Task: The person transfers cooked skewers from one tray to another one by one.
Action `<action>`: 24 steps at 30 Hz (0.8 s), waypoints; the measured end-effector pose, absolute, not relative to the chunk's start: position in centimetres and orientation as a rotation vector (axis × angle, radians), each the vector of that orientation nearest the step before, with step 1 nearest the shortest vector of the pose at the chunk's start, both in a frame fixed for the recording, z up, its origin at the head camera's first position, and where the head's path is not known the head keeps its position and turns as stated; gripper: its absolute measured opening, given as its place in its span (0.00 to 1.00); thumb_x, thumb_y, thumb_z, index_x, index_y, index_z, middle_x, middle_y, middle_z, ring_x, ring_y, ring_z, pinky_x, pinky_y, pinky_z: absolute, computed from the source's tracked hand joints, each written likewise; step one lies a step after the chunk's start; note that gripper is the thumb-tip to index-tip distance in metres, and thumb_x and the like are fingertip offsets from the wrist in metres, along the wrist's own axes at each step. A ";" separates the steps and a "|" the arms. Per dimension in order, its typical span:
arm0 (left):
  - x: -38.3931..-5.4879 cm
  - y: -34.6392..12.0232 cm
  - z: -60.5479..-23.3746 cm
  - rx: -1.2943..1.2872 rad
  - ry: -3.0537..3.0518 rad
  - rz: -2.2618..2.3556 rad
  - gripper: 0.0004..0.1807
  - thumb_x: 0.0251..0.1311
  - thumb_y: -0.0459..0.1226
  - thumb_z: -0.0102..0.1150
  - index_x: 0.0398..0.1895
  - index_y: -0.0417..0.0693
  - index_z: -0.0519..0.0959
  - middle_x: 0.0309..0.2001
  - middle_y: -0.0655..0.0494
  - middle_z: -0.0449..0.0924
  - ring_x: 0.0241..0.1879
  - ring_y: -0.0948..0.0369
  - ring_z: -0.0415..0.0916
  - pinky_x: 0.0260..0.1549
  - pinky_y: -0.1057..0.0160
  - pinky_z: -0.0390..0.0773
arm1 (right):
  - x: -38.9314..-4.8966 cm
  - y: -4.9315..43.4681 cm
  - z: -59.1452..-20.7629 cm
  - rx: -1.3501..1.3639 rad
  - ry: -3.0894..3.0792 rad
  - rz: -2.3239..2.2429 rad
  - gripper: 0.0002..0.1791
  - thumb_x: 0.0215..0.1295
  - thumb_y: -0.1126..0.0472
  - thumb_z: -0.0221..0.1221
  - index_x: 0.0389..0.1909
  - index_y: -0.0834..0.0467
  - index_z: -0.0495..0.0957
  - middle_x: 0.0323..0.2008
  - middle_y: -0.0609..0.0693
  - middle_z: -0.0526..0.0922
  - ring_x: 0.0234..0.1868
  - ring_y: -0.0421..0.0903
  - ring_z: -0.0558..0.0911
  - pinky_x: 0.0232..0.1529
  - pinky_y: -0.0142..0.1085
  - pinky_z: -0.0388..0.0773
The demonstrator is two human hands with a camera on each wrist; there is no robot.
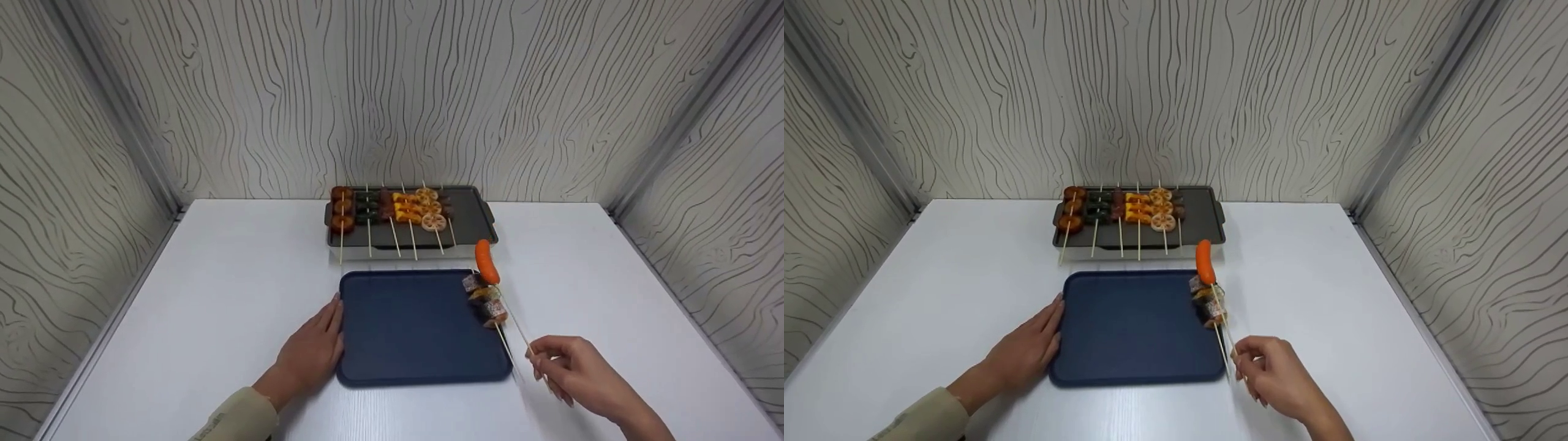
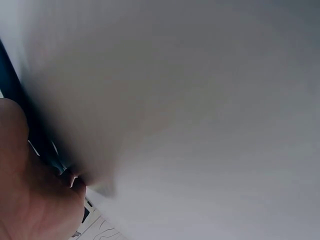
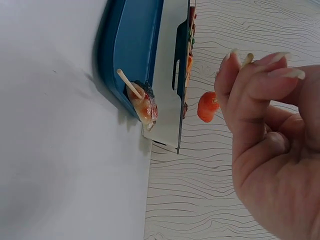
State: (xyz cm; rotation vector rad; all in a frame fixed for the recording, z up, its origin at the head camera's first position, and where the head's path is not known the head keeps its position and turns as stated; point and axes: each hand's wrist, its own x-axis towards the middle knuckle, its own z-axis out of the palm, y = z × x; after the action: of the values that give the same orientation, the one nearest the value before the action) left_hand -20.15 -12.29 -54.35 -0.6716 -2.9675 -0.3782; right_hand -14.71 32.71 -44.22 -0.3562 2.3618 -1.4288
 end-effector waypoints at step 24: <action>-20.3 -12.4 -54.9 -0.689 -2.910 -0.336 0.33 0.80 0.45 0.41 0.78 0.33 0.58 0.79 0.42 0.55 0.76 0.48 0.59 0.71 0.53 0.67 | -15.1 30.3 -47.6 -0.342 2.404 -1.219 0.08 0.72 0.68 0.55 0.42 0.67 0.82 0.27 0.51 0.83 0.14 0.37 0.74 0.12 0.30 0.73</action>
State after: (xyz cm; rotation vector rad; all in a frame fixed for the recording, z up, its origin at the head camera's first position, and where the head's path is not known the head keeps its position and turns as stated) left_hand -20.26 -12.42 -54.94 -0.6887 -2.9102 -0.3358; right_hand -15.12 30.27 -47.61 -0.3421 2.4044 -1.2191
